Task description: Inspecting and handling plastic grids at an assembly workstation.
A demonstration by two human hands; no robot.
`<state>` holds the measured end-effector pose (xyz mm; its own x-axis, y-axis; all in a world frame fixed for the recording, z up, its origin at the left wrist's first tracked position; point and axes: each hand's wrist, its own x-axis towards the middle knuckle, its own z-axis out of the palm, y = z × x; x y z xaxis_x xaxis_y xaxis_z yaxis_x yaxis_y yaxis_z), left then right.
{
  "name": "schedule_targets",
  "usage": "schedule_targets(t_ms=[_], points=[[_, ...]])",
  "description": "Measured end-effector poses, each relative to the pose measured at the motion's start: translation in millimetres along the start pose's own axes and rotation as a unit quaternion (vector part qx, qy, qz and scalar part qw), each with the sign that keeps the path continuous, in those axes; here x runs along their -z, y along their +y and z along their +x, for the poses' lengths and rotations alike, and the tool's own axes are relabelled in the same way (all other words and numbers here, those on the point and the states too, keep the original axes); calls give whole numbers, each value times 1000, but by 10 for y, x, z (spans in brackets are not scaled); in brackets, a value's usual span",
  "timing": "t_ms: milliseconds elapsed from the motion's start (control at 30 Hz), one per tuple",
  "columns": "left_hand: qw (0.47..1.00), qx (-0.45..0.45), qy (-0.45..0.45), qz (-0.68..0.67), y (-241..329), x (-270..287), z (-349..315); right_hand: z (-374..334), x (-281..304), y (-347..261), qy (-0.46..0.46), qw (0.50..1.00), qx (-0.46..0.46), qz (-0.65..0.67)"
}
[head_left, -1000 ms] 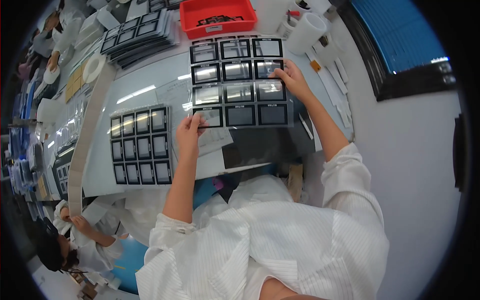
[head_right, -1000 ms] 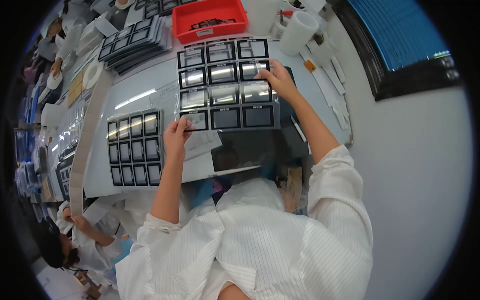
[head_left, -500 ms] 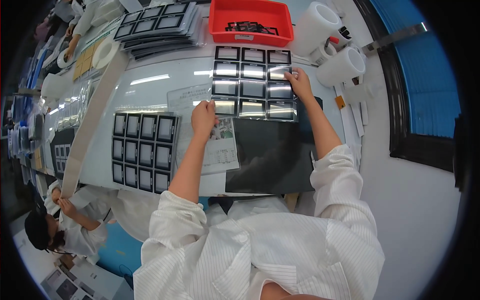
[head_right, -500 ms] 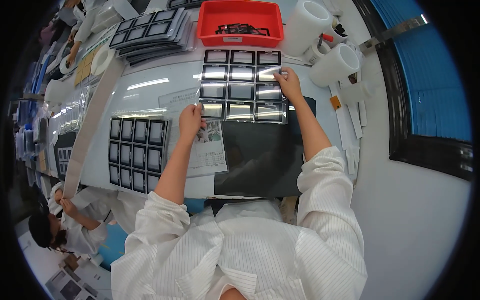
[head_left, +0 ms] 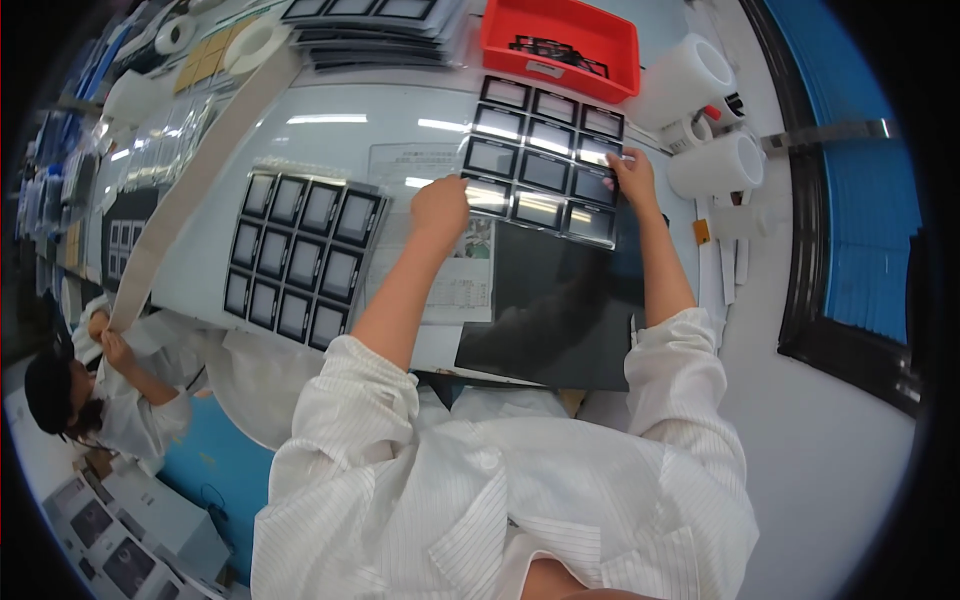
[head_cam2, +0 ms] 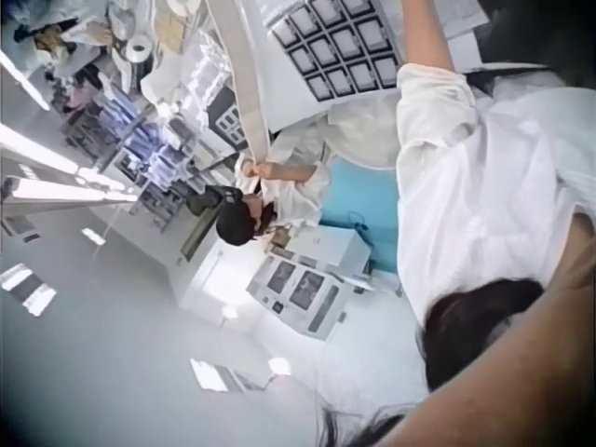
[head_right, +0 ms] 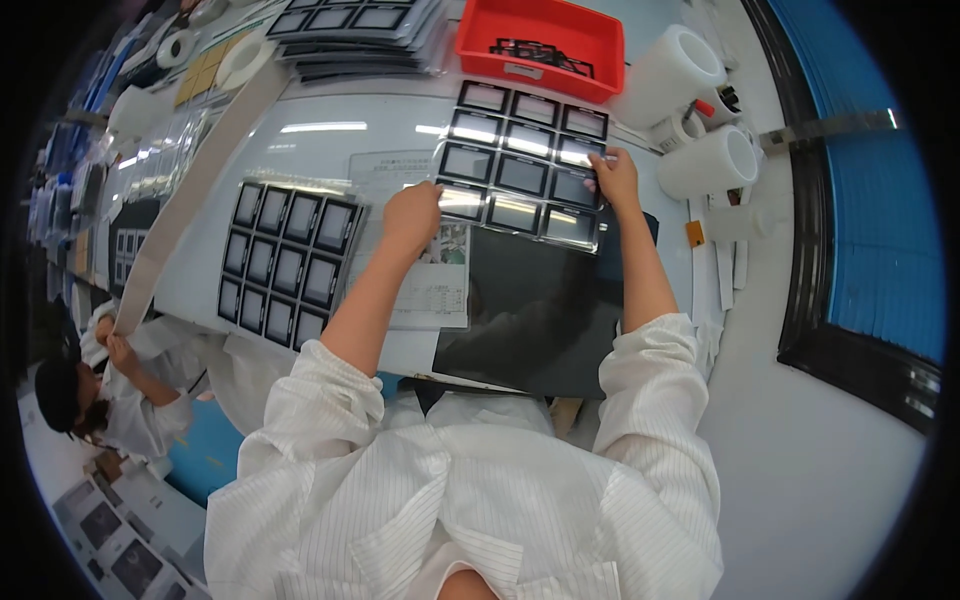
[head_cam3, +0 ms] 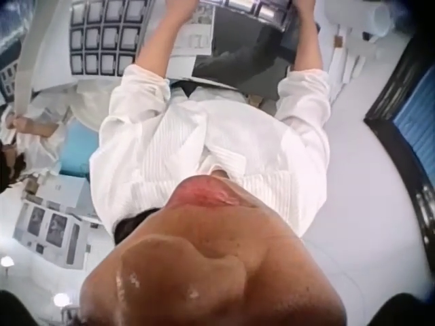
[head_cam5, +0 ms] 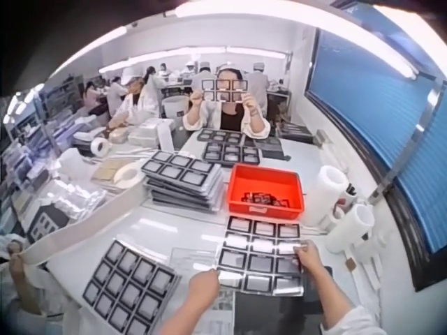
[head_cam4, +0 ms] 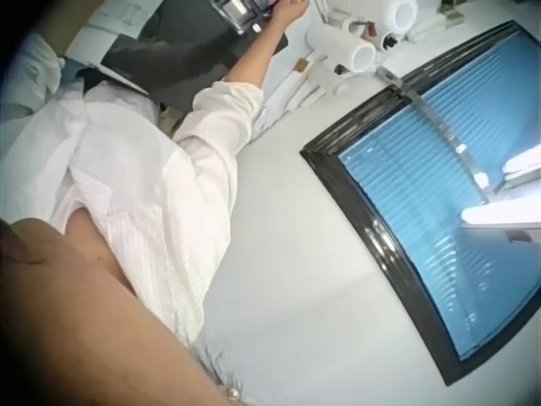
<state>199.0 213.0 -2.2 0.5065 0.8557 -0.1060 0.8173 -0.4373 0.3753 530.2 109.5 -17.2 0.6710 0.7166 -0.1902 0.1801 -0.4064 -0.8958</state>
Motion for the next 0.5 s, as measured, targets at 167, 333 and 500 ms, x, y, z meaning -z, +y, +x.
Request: schedule_targets(t_ms=[167, 333, 500], points=[[1000, -11, 23, -8, 6, -42, -16, 50, 21, 63, 18, 999, 9, -40], [998, -41, 52, -19, -34, -131, -8, -17, 18, -21, 112, 953, 55, -274], [997, 77, 0, -21, -11, 156, -347, -681, -914, -857, 62, 882, 346, -314]])
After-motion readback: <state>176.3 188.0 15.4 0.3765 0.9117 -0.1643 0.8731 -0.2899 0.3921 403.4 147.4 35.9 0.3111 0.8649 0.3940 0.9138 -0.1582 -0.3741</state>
